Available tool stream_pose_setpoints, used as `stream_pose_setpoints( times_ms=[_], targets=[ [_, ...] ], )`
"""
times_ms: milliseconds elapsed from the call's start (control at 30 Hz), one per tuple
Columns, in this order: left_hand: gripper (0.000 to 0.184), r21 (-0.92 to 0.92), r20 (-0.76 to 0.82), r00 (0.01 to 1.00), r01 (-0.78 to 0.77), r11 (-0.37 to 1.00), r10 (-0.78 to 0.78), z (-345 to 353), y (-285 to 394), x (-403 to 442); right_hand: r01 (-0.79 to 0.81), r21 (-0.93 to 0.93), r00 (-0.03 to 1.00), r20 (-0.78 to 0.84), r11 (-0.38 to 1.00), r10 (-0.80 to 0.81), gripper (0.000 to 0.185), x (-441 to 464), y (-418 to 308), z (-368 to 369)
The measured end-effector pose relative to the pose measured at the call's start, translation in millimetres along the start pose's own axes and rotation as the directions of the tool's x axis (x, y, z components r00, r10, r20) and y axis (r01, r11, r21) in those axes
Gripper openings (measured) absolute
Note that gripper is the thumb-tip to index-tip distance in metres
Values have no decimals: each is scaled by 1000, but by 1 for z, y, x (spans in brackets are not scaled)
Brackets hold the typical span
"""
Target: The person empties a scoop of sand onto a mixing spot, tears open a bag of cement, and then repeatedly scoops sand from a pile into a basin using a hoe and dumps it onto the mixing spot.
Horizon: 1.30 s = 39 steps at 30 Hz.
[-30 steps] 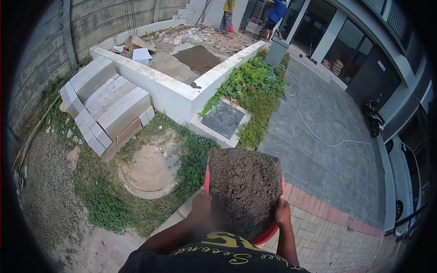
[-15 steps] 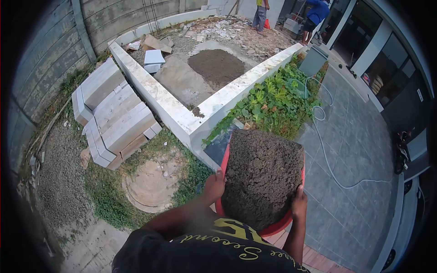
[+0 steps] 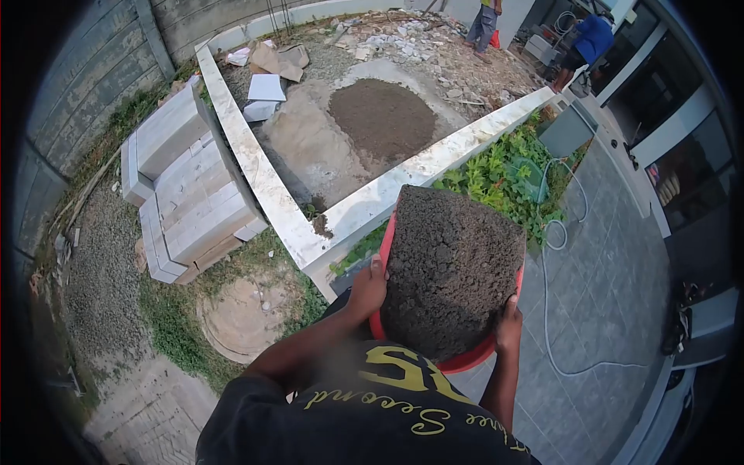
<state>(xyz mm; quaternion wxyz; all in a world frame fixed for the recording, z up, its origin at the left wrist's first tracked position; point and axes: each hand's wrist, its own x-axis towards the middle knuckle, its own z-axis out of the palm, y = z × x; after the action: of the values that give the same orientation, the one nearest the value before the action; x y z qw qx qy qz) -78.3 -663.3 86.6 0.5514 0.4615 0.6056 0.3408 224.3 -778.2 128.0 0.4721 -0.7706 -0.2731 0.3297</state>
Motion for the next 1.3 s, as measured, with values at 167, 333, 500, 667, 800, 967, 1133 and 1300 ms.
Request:
stream_pose_setpoints(
  times_ms=[167,333,500,667,800,967,1133,1300],
  targets=[
    [63,20,33,999,25,999,-25,20,68,90,-51,37,998,29,998,50,53,84,-77,15],
    [63,18,17,999,-30,999,30,32,135,171,-54,46,998,39,997,52,52,165,-133,32],
    [64,-47,10,999,34,998,-33,60,157,270,-41,-3,998,39,999,41,52,265,-152,64],
    [65,-79,-7,999,32,996,-33,85,188,351,-41,5,997,62,999,41,52,366,-169,93],
    [66,-3,-65,996,-61,998,60,90,213,387,14,18,997,80,1000,-15,55,415,-190,105],
    [67,-132,-66,997,38,991,-47,101,246,440,39,-4,995,89,999,-39,55,467,-224,122],
    [67,-87,-110,994,-26,996,17,107,253,509,-34,39,986,162,999,27,52,524,-254,155],
    [67,-128,-131,984,104,986,-120,105,249,601,33,-46,985,173,998,-25,54,615,-259,217]
  ],
)
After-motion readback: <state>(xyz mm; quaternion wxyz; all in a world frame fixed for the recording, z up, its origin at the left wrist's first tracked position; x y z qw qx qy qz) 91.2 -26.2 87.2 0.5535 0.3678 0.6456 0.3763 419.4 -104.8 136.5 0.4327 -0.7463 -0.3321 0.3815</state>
